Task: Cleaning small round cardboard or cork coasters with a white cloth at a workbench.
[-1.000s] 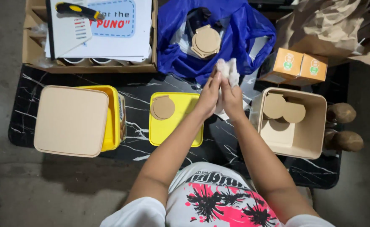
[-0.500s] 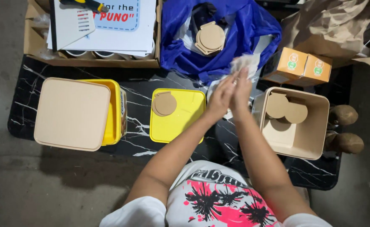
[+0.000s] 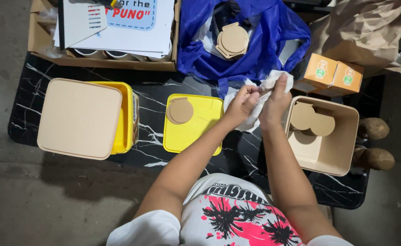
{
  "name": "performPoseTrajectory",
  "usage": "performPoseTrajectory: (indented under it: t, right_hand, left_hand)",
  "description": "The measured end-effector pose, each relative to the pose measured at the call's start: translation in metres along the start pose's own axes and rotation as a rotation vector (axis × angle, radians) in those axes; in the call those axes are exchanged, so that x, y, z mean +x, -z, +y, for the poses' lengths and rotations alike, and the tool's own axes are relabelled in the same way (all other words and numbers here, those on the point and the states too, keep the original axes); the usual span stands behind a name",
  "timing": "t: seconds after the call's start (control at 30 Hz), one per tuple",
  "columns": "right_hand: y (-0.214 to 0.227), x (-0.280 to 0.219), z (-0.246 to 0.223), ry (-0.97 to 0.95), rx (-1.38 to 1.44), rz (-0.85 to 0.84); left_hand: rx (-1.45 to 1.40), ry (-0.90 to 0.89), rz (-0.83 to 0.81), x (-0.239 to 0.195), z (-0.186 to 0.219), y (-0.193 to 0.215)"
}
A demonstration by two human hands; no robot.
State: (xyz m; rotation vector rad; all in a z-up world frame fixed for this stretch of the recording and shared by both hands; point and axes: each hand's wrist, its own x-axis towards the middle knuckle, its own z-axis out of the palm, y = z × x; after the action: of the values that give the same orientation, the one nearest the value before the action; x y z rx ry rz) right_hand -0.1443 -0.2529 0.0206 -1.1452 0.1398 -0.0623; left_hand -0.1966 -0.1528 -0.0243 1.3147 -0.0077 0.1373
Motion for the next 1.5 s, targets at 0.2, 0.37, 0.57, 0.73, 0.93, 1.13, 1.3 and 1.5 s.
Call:
performPoseTrajectory:
  t: [0.2, 0.37, 0.57, 0.73, 0.93, 1.13, 1.3, 1.5]
  right_hand:
    - [-0.001, 0.009, -0.041, 0.489, -0.682, -0.197]
    - [0.01, 0.013, -0.028, 0.762, -0.889, -0.352]
    - [-0.013, 0.013, -0.022, 0.104, -0.266, -0.095]
    - [-0.004, 0.03, 0.003, -0.114, -0.112, 0.064]
    - [0.01, 0.047, -0.016, 0.239, -0.516, -0.269]
    - [-0.024, -0.006, -0.018, -0.302, -0.011, -0.178]
    - [0.013, 0.005, 0.002, -0.09, -0.41, -0.466]
    - [0.058, 0.061, -0.024, -0.156, -0.268, -0.21]
  left_hand:
    - [0.834, -0.148, 0.058, -0.003, 0.053, 0.002]
    - [0.842, -0.26, 0.022, 0.005, 0.081, 0.005]
    - [0.397, -0.138, 0.228, 0.002, 0.087, -0.011]
    - [0.226, 0.011, 0.414, 0.007, 0.036, -0.013]
    - [0.641, -0.261, 0.325, 0.009, 0.083, -0.011]
    - [0.446, -0.1, 0.446, 0.028, 0.04, 0.013]
    - [0.37, -0.117, 0.275, 0.029, 0.057, 0.11]
    - [0.98, 0.216, -0.354, -0.016, 0.089, 0.23]
